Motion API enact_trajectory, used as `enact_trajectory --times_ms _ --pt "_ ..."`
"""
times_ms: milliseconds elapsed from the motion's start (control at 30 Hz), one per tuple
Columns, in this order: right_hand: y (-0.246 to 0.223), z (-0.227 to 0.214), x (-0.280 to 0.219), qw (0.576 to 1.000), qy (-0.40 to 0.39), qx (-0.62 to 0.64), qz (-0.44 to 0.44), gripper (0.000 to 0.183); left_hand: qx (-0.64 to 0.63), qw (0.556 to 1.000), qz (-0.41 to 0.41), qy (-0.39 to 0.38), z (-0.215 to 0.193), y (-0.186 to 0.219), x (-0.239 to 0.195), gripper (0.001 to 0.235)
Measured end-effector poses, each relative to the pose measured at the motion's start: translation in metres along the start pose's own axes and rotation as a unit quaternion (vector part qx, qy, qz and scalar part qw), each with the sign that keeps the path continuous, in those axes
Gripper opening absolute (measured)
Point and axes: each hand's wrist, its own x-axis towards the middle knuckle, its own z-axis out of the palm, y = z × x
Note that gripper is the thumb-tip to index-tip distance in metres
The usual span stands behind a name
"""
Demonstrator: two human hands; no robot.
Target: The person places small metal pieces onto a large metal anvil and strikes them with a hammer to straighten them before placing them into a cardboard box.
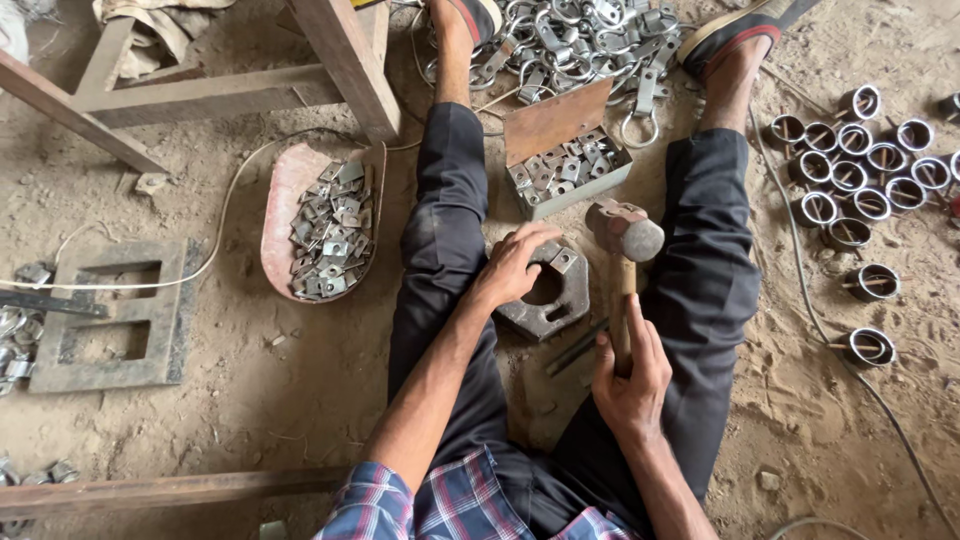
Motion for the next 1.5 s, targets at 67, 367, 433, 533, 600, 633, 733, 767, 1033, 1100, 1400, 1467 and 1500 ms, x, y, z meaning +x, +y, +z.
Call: enact_trajectory --times_ms 67,367,433,533,600,633,733,767,1033,1100,1400,1467,1500 --pt "0.002 0.001 -0.002 1.0 0.006 -0.005 -0.013 0.058 -0.063 0.994 0.02 0.091 -0.003 -0.007 0.002 0.069" --pt "0.016 0.004 -0.011 0.995 0.041 0.014 -0.094 0.058 -0.208 0.951 -0.122 0.194 -0.009 -0.003 0.005 0.063" --pt "0.016 0.005 -0.011 0.992 0.055 0.011 -0.112 0.059 -0.193 0.957 -0.122 0.179 -0.002 -0.009 0.005 0.064" --pt "0.014 0.002 -0.012 0.992 0.057 0.011 -0.109 0.059 -0.205 0.955 -0.118 0.178 0.006 -0.021 0.008 0.067" --pt "0.015 0.005 -0.011 0.991 0.069 -0.001 -0.117 0.058 -0.226 0.95 -0.109 0.185 0.009 -0.028 0.012 0.068" --pt "0.017 0.004 -0.01 0.99 0.075 -0.008 -0.121 0.058 -0.231 0.949 -0.11 0.183 0.011 -0.028 0.011 0.067" --pt "0.019 0.003 -0.008 0.992 0.062 -0.031 -0.103 0.057 -0.23 0.948 -0.115 0.186 0.007 -0.022 0.008 0.064" --pt "0.018 0.002 -0.007 0.993 0.053 -0.032 -0.104 0.058 -0.225 0.948 -0.12 0.189 0.006 -0.018 0.007 0.063" --pt "-0.001 0.004 0.005 0.972 -0.181 -0.127 0.074 0.07 -0.196 0.951 -0.089 0.223 -0.007 -0.005 -0.001 0.066" --pt "-0.01 0.007 0.001 0.954 -0.224 -0.17 0.1 0.075 -0.203 0.946 -0.072 0.243 -0.007 -0.004 -0.002 0.066" --pt "-0.007 0.006 0.003 0.983 -0.159 -0.075 0.047 0.076 -0.185 0.951 -0.081 0.235 -0.004 -0.004 0.002 0.064" --pt "-0.005 0.007 0.0 0.989 -0.131 -0.062 0.028 0.073 -0.18 0.952 -0.073 0.237 -0.005 -0.006 0.002 0.066" --pt "-0.002 0.006 -0.003 0.99 -0.12 -0.062 0.031 0.071 -0.178 0.952 -0.071 0.239 -0.006 -0.007 0.0 0.066"
